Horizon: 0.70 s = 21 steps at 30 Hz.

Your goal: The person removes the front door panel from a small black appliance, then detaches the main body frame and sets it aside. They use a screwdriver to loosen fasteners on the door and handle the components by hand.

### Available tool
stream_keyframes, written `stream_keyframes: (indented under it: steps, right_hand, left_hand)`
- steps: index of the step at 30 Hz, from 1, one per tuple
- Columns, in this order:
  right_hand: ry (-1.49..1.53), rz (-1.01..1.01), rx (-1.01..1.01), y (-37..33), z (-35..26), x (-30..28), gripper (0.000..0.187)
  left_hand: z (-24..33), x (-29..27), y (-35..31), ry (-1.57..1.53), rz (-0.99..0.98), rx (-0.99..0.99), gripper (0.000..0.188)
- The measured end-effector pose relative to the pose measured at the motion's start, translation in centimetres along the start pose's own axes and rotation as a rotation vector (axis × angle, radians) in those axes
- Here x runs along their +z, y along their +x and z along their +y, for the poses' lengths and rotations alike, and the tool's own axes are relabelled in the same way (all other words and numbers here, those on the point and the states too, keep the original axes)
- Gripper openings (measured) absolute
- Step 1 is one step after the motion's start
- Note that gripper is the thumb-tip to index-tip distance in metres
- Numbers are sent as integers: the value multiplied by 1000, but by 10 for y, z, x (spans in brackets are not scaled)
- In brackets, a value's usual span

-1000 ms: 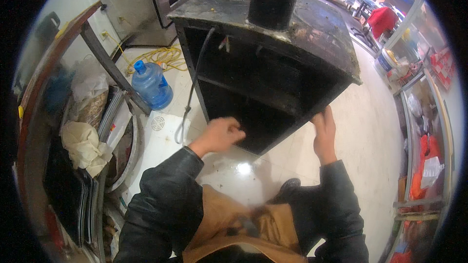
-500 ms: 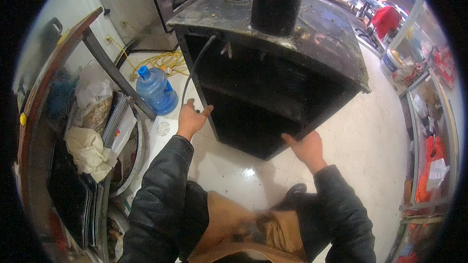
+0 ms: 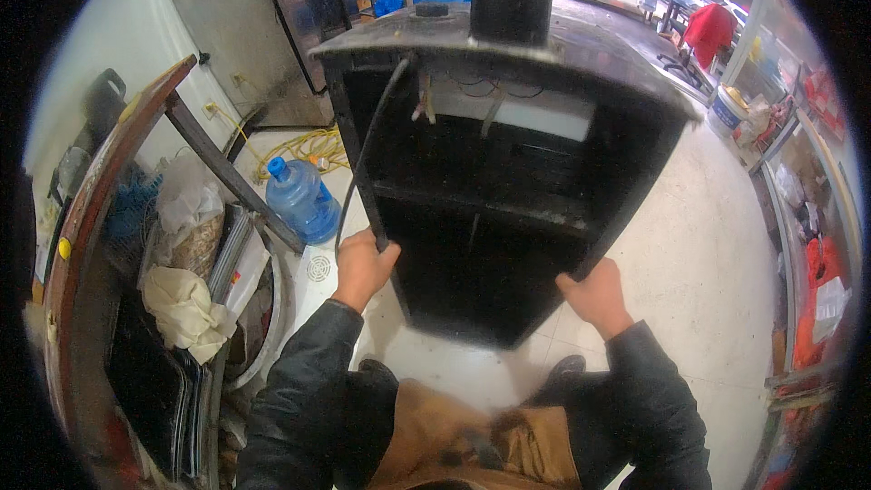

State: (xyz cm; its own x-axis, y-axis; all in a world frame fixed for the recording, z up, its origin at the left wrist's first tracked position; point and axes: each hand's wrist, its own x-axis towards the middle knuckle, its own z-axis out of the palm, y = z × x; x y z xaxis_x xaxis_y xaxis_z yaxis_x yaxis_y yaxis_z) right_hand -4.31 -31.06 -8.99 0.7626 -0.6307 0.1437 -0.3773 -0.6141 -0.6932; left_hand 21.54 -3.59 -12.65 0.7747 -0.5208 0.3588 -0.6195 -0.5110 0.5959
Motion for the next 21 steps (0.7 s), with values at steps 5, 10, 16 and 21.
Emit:
stream_keyframes:
  steps: [5, 10, 16, 21]
  right_hand:
    - [22, 54, -99, -8, -17, -28, 30]
    - [-88, 16, 8, -1, -11, -24, 33]
    - [-267, -124, 126, 23, 4, -17, 36]
    - [-312, -135, 115, 29, -8, -11, 38]
  left_hand:
    - [32, -41, -11, 145, 40, 56, 30]
    - [38, -40, -11, 177, -104, -30, 33]
    - [29, -28, -2, 251, -189, -16, 32]
    - [27, -29, 3, 293, -232, -100, 33]
